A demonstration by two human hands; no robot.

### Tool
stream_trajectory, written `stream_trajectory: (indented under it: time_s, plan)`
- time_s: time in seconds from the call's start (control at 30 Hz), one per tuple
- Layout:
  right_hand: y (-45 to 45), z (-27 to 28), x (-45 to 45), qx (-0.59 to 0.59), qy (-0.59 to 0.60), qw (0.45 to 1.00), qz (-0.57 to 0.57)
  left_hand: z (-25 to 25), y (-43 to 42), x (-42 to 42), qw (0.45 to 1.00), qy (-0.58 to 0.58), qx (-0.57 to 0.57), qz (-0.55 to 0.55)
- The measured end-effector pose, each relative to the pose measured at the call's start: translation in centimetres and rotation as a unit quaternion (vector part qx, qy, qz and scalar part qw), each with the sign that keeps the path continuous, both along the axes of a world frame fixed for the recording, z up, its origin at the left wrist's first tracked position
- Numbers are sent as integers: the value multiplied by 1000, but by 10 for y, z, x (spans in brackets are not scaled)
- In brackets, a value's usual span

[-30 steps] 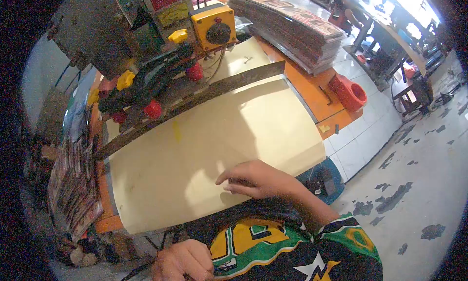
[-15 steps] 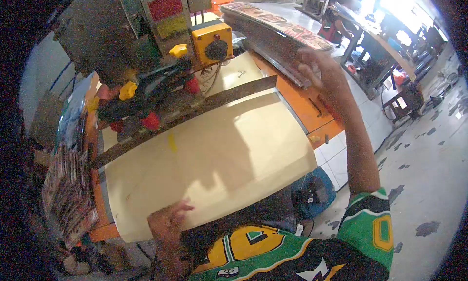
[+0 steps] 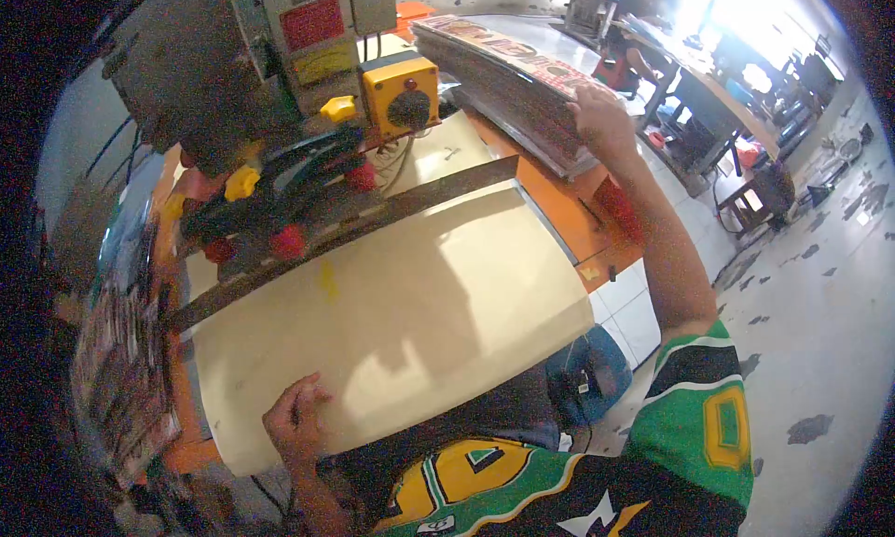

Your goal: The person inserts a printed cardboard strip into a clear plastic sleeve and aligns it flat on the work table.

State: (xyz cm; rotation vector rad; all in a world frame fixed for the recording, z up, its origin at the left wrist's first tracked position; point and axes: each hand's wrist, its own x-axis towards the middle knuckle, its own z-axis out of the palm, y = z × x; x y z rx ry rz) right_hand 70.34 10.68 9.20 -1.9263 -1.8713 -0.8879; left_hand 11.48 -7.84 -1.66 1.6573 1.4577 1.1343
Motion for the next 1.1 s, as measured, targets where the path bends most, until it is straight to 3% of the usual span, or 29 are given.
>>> stream_trajectory:
  time_s: [0.07, 0.23, 0.3, 0.5, 0.73, 0.8, 1.1]
  plan:
    - [3, -1, -8, -24, 6, 997, -77, 5, -1, 4, 1000, 2, -12, 6]
    - [9, -10, -6, 64, -47, 996, -35, 6, -3, 1, 999, 17, -42, 25]
    - [9, -9, -12, 44, -77, 993, -81, 5, -5, 1, 999, 2, -35, 30]
    - [-6, 9, -23, 9, -39, 998, -42, -2, -6, -1, 999, -41, 22, 1]
    - [-4, 15, -13, -17, -70, 997, -17, 9, -8, -1, 1000, -9, -20, 3]
    - [-4, 26, -13, -96, -56, 992, -56, 5, -7, -3, 1000, -14, 1, -1]
    - [-3, 30, -2, -47, -98, 990, -85, 5, -7, -1, 1000, -1, 6, 4]
